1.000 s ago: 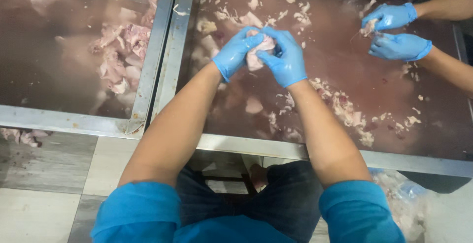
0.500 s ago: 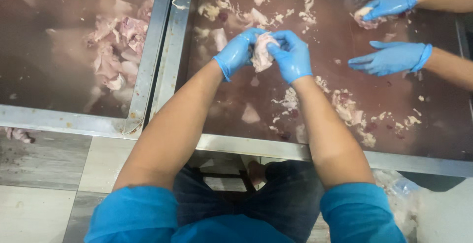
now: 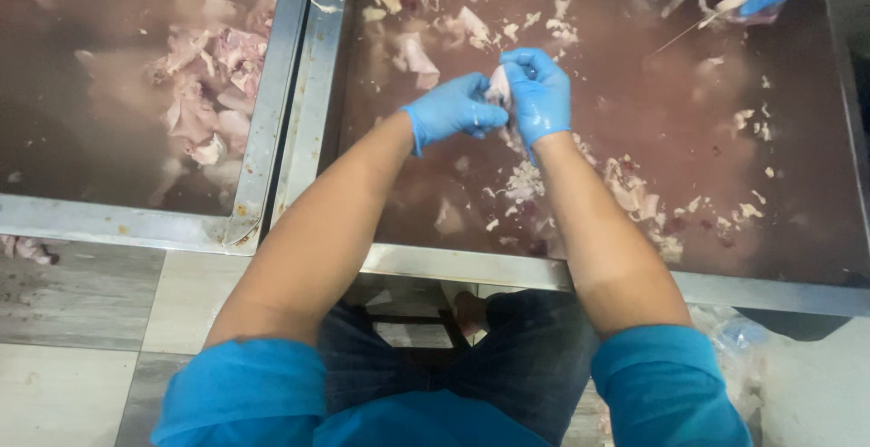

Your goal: The person cleans raw chicken parts by hand in a water-filled tray, removing debris and rinsing each piece. The cleaned pieces are placed into an adjacent tray. The task is performed continuously with both hands.

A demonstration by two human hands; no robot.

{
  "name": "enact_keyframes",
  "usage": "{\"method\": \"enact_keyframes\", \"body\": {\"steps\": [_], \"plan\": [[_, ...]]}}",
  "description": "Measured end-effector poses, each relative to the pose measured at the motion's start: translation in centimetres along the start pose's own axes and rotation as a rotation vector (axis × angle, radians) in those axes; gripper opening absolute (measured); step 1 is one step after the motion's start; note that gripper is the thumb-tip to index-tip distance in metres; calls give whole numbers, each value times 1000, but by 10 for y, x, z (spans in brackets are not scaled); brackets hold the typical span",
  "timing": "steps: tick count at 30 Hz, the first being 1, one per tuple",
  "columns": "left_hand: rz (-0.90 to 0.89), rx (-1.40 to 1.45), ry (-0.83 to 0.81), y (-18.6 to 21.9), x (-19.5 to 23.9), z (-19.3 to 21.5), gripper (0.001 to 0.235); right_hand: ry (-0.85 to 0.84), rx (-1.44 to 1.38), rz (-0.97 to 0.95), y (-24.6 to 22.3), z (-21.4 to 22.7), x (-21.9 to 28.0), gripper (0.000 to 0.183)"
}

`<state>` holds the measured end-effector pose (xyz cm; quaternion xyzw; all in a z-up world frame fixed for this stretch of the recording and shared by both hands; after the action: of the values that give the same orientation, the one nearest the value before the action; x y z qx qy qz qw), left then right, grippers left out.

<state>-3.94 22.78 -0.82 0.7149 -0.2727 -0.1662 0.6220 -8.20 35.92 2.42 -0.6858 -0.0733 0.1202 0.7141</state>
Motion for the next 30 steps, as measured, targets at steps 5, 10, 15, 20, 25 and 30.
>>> {"method": "enact_keyframes", "body": {"steps": [5, 10, 15, 20, 25, 30], "plan": [[-123, -213, 86, 1, -6, 1, 46, -35, -108, 11, 5, -17, 0, 13], [-175, -158, 165, -15, -14, 14, 31, 20, -107, 54, -15, -7, 4, 15], [-393, 190, 268, 2, -18, 38, 16, 126, -49, -333, -17, 1, 18, 28], [-390, 380, 377, 14, -5, 50, 17, -259, -315, -207, -26, -55, 19, 47], [-434, 341, 510, 33, 12, 66, 15, -433, -229, -94, -28, -65, 19, 58], [-575, 200, 680, 46, 37, 106, 13, -553, -357, -258, -11, -74, 28, 57]]}}
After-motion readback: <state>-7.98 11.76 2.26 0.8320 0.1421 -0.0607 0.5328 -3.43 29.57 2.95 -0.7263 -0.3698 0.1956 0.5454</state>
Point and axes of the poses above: each hand's wrist, its own x-axis away from the middle knuckle, its own z-axis out of the back of the hand, y = z × x, the point moved 9 cm from there along -x, towards the middle knuckle, and after that the axes turned 10 degrees about -y, right-handed, at the moved point
